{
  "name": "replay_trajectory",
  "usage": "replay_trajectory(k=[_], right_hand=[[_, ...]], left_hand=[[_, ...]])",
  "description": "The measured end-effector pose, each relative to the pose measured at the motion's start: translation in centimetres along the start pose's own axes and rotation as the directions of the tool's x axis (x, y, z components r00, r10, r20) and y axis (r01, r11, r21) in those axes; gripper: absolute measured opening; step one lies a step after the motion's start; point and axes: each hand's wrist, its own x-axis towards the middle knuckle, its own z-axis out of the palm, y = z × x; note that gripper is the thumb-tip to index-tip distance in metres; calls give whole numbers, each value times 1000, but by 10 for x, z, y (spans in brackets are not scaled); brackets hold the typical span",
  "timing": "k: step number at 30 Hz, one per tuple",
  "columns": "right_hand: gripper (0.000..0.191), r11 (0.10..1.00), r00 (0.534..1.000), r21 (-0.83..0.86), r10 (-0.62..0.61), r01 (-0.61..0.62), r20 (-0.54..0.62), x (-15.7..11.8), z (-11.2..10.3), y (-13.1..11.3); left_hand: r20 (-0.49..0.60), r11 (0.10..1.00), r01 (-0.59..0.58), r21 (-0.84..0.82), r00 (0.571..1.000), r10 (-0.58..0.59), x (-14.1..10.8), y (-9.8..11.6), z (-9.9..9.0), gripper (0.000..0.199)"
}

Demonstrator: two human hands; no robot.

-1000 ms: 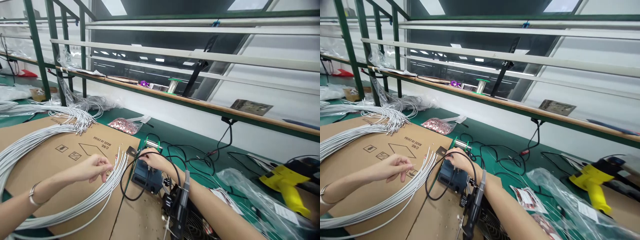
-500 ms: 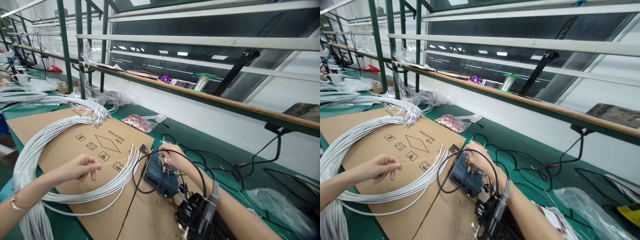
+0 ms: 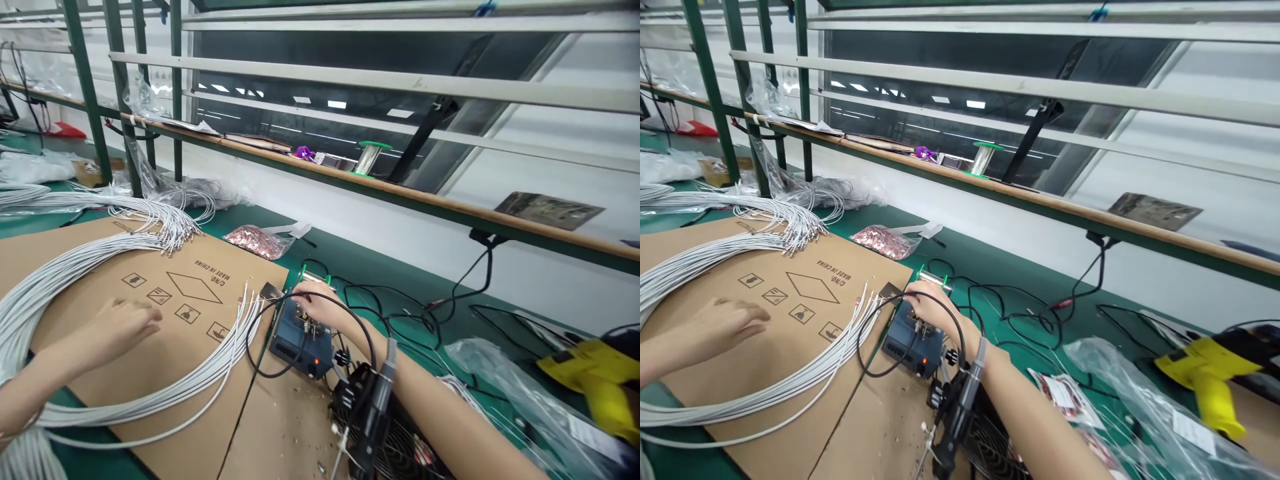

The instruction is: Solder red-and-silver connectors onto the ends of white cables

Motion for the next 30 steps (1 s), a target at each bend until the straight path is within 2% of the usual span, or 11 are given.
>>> replay_trajectory(k=[1, 2, 6, 9, 12, 15, 18, 21, 25, 30], right_hand=[[12, 1000, 1000, -6, 0, 0, 0, 0, 2, 1], [12, 1000, 1000, -11, -2, 2, 1, 0, 3, 3], [16, 1000, 1000, -23, -16, 17, 17, 0, 5, 4], [17, 999, 1000, -33, -6, 7, 20, -2, 4, 3], [18, 999, 1000, -34, 12, -11, 22, -4, 2, 2], [19, 999, 999, -25, 24, -23, 33, -4, 2, 2], [18, 999, 999, -22, 24, -23, 45, -4, 3, 1], [17, 999, 998, -37, 19, -17, 55, -3, 5, -2], [16, 997, 998, -64, 50, -48, 37, 9, 7, -5], [19, 991, 993, -66, 120, -119, 2, 27, 9, 0]], left_hand=[[-24, 996, -46, 75, 999, 48, 8, 10, 3, 31], [-25, 993, -87, 77, 996, 89, 18, 23, 7, 35], [54, 964, -233, -127, 969, 241, 64, 90, 34, 42], [144, 935, -273, -226, 940, 309, 89, 116, 49, 38], [205, 925, -266, -271, 923, 326, 97, 117, 50, 40], [189, 942, -249, -225, 937, 293, 98, 112, 42, 43], [90, 975, -202, -98, 973, 211, 100, 114, 42, 38], [-57, 996, -84, 7, 995, 84, 110, 123, 51, 30], [-165, 998, 59, 6, 985, -57, 139, 135, 61, 26], [-238, 987, 132, -96, 959, -151, 173, 138, 61, 22]])
